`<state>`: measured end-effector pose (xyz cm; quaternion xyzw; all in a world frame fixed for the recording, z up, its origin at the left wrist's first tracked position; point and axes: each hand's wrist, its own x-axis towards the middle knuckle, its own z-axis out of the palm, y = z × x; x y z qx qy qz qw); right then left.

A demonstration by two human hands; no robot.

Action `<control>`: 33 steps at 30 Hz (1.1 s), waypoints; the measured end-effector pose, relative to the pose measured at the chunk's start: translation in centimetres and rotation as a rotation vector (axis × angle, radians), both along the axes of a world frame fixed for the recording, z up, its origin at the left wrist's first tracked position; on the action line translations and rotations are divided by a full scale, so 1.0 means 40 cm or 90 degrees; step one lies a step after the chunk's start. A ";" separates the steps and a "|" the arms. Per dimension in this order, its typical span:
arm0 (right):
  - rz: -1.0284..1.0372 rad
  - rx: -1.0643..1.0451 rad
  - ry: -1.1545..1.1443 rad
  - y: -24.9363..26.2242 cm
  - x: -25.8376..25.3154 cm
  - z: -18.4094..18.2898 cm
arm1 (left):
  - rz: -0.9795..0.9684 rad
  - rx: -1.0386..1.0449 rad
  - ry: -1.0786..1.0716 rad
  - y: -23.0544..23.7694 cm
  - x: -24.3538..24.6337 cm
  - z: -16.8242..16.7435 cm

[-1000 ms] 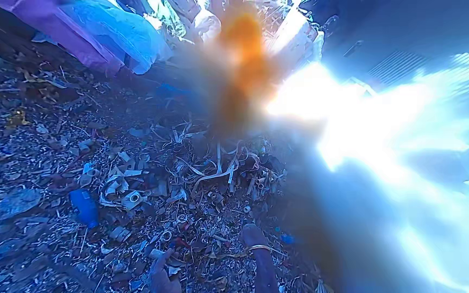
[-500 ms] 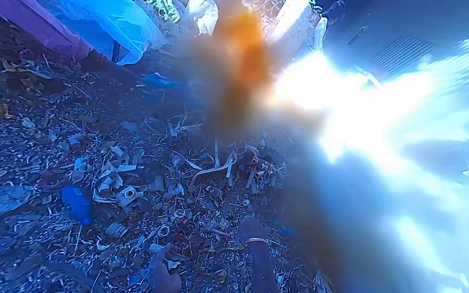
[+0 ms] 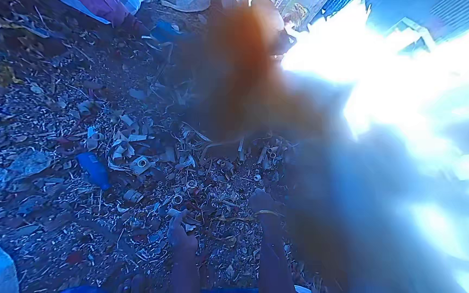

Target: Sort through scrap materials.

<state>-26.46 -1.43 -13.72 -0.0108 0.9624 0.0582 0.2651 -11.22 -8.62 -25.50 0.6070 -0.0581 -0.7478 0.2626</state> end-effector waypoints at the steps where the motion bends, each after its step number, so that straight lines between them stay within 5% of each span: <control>1: 0.030 -0.013 0.042 0.012 -0.010 -0.038 | 0.002 0.001 0.001 0.001 -0.001 -0.003; 7: 0.126 -0.040 -0.113 -0.055 -0.106 -0.182 | 0.003 0.000 -0.001 -0.006 -0.005 -0.004; 16: 0.168 -0.065 -0.083 -0.225 -0.176 -0.294 | 0.023 0.005 -0.018 -0.016 0.001 -0.008; 21: 0.044 -0.223 0.046 -0.174 -0.175 -0.186 | 0.050 0.008 -0.023 -0.040 0.014 0.001; 24: -0.021 -0.398 0.227 -0.075 -0.173 -0.224 | 0.058 0.016 -0.018 -0.058 0.010 0.020; 28: -0.147 -0.345 0.191 0.004 -0.106 -0.184 | 0.054 0.011 -0.014 -0.053 0.017 0.015; 33: -0.101 -0.174 0.159 0.088 -0.106 -0.235 | 0.035 0.011 0.004 -0.043 0.015 0.026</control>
